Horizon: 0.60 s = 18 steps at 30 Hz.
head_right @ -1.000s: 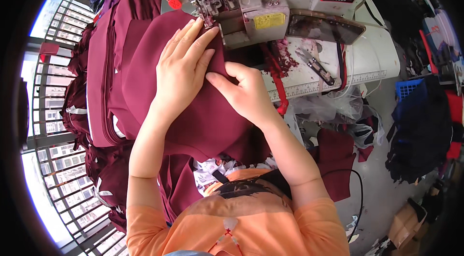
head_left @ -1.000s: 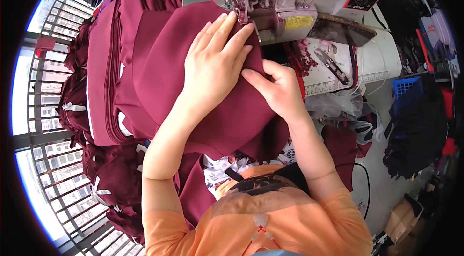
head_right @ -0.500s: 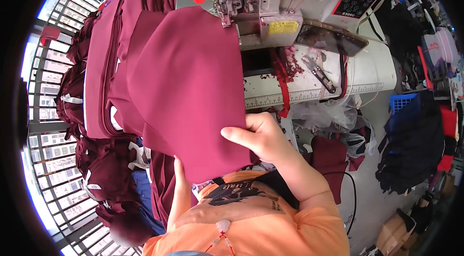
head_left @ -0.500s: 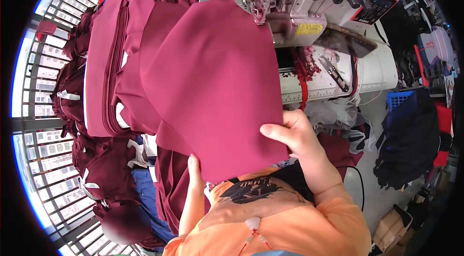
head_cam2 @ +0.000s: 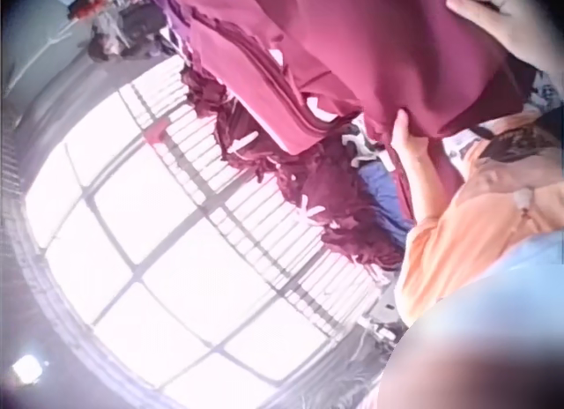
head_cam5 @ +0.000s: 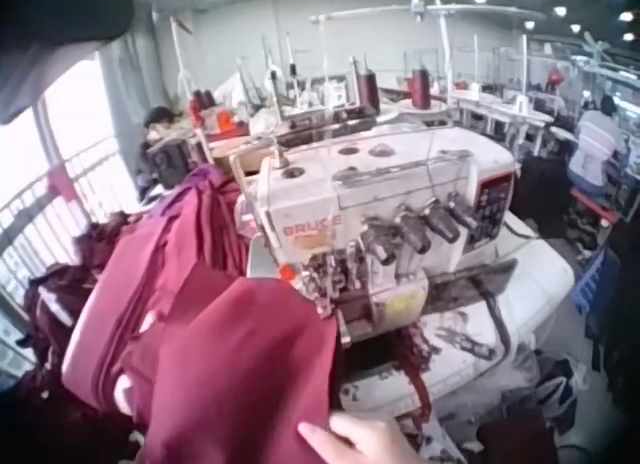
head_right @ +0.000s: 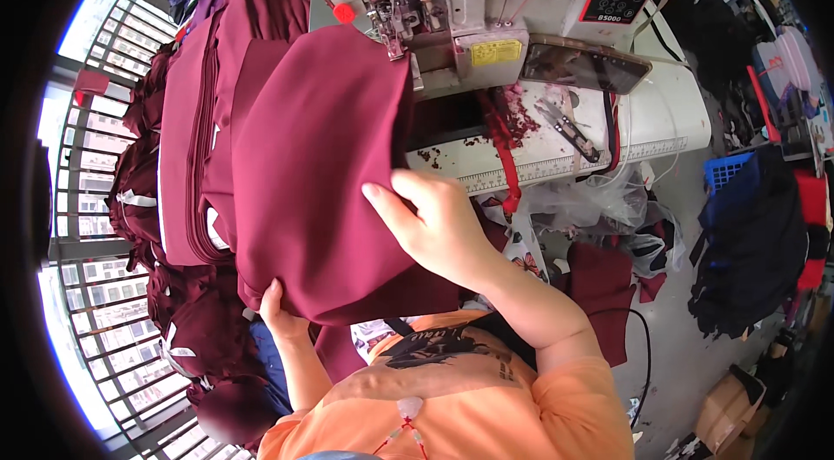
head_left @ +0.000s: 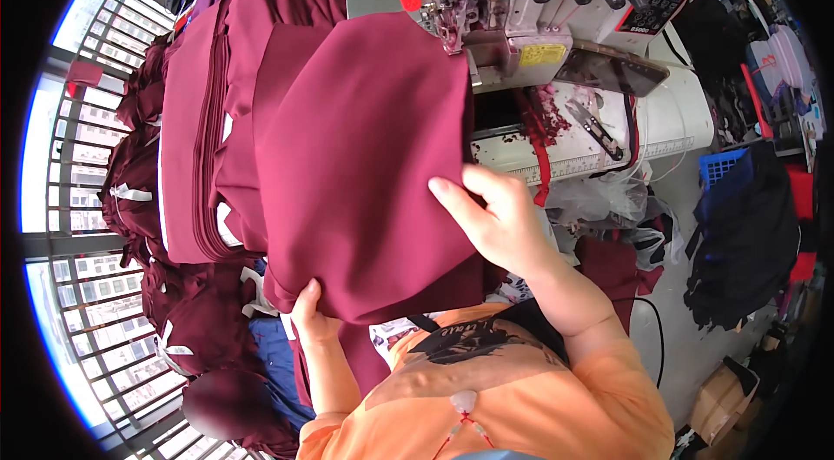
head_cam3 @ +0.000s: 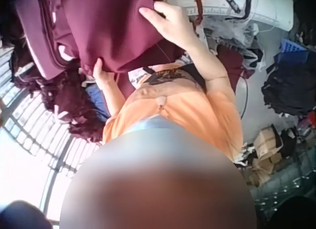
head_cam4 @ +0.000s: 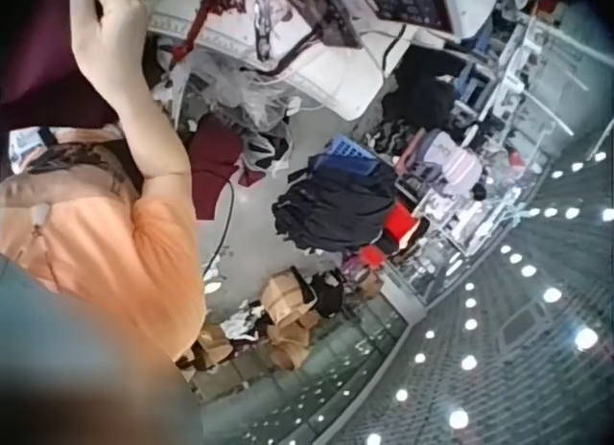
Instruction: Joining pieces of maroon fabric using an overlock sewing machine.
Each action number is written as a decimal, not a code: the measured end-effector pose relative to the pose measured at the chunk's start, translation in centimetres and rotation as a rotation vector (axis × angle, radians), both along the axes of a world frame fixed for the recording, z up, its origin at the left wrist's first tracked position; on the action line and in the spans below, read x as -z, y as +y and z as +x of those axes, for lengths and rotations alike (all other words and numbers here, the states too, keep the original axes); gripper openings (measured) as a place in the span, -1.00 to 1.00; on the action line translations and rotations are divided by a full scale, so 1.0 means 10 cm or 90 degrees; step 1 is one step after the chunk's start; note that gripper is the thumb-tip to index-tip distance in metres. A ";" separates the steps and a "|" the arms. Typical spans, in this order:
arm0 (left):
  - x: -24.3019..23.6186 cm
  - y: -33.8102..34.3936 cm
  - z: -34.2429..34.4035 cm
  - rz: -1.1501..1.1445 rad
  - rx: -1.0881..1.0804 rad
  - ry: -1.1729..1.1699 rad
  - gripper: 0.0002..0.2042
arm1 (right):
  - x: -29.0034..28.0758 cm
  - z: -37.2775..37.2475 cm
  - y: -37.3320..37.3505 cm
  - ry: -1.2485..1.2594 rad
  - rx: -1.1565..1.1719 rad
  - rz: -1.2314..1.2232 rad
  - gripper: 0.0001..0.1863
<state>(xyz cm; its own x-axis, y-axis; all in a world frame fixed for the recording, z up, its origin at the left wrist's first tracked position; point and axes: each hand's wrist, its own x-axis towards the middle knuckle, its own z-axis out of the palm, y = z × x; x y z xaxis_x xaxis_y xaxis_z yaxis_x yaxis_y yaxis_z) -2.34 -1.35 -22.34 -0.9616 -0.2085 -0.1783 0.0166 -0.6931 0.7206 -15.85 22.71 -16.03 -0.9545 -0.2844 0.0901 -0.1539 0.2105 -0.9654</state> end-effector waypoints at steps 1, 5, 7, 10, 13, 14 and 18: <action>0.05 -0.04 -0.01 -0.003 0.002 -0.002 -0.55 | 0.05 0.04 0.01 -0.023 0.002 -0.030 -0.82; 0.20 -0.10 -0.04 0.051 0.025 -0.030 -0.56 | 0.14 0.09 0.10 -0.167 -0.026 -0.078 -0.85; 0.22 -0.10 -0.08 0.132 0.083 0.038 -0.58 | 0.09 0.08 0.11 0.029 -0.016 -0.004 -0.87; 0.16 -0.06 -0.21 0.078 0.093 0.080 -0.59 | 0.09 0.08 0.10 0.041 -0.001 0.024 -0.88; 0.03 -0.02 -0.34 0.041 0.086 0.100 -0.58 | 0.03 -0.01 0.10 0.028 0.020 -0.017 -0.87; 0.00 -0.02 -0.37 0.031 0.071 0.099 -0.58 | -0.01 -0.04 0.11 -0.066 -0.016 -0.059 -0.85; -0.08 -0.18 -0.49 -0.078 0.027 0.136 -0.56 | 0.02 -0.14 0.11 -0.373 -0.115 -0.365 -0.78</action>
<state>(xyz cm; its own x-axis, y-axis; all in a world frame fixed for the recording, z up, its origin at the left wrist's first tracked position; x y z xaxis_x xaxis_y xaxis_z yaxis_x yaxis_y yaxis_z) -7.26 -3.11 -21.53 -0.9832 -0.1741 0.0544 0.1503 -0.6038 0.7828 -17.28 23.81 -16.24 -0.8365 -0.4980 -0.2286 0.4213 -0.3177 -0.8494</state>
